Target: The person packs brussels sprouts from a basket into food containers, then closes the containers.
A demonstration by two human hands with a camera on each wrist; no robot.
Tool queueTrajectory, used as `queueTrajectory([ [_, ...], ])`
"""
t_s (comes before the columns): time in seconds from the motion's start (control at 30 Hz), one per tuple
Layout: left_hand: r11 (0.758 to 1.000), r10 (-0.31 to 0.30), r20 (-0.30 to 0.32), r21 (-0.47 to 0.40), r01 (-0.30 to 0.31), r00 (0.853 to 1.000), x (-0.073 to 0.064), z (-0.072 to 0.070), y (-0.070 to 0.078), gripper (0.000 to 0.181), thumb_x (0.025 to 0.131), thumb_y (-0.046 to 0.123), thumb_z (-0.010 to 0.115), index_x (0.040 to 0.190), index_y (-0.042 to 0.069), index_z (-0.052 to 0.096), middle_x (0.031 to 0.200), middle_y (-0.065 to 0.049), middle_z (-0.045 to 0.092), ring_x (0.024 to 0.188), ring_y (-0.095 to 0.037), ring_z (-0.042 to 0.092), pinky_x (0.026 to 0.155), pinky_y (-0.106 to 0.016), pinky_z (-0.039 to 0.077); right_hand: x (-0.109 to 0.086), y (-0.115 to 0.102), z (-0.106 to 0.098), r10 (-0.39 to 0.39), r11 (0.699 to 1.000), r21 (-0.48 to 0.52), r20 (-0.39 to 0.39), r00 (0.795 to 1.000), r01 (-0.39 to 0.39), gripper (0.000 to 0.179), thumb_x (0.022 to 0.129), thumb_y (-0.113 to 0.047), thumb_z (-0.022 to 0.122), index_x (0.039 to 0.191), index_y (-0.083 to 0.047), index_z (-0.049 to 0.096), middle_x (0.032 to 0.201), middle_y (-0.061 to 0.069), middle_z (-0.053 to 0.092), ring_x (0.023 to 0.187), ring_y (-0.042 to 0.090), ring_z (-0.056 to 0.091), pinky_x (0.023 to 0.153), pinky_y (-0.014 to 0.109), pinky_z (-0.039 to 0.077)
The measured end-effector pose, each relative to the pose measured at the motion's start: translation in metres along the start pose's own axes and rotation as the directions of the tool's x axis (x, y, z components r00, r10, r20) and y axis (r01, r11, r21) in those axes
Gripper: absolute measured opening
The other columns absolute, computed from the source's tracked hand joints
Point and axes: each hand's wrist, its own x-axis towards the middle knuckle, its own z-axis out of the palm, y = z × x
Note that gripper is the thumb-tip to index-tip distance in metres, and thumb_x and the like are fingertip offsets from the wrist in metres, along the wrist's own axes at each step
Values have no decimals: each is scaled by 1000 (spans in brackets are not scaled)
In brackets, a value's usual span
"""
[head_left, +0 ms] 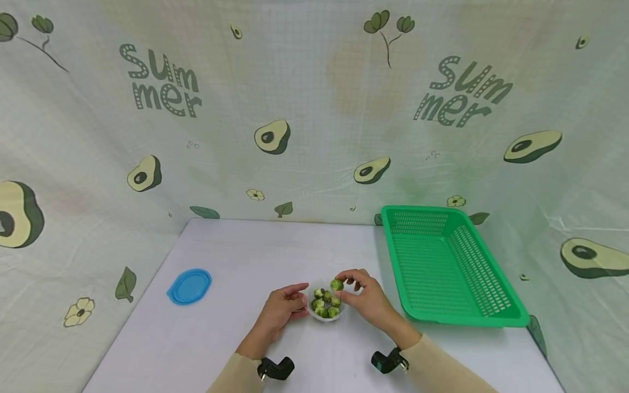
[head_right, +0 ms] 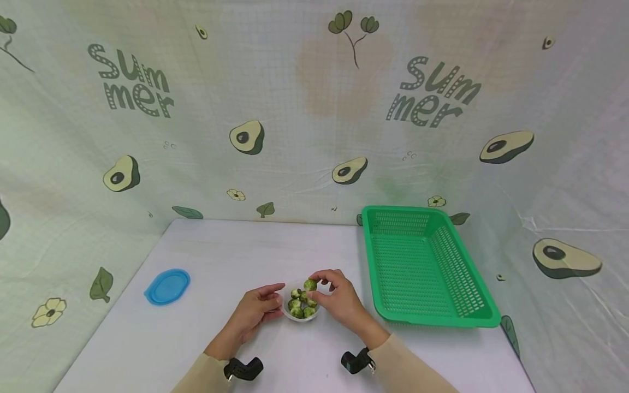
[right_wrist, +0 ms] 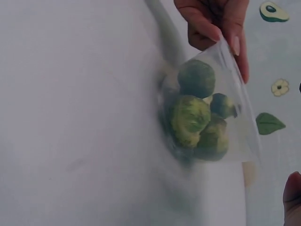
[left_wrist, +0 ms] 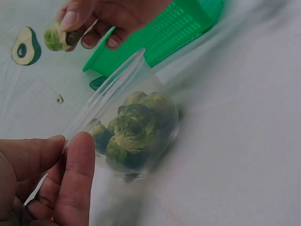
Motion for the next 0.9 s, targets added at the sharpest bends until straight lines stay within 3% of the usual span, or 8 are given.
queueTrajectory([
  [0.4,1000,8,-4,-9,-8,1000,1,0,-1,50,98,-4,68,146,-7,56,98,-2,61,85,-12,64,76,-27,65,-4,14,15,100,995,-18,38,994,-99,30,87,-14,87,111,-27,75,106,-7,65,105,33,54,86,31,42],
  [0.9,1000,-1,3,-25,1,1000,1,-5,-1,51,97,-4,70,146,-7,56,100,-3,62,85,-10,66,77,-27,65,-1,21,22,43,998,-54,43,998,-41,30,88,-13,87,112,-26,75,107,-11,69,105,27,55,86,31,46],
])
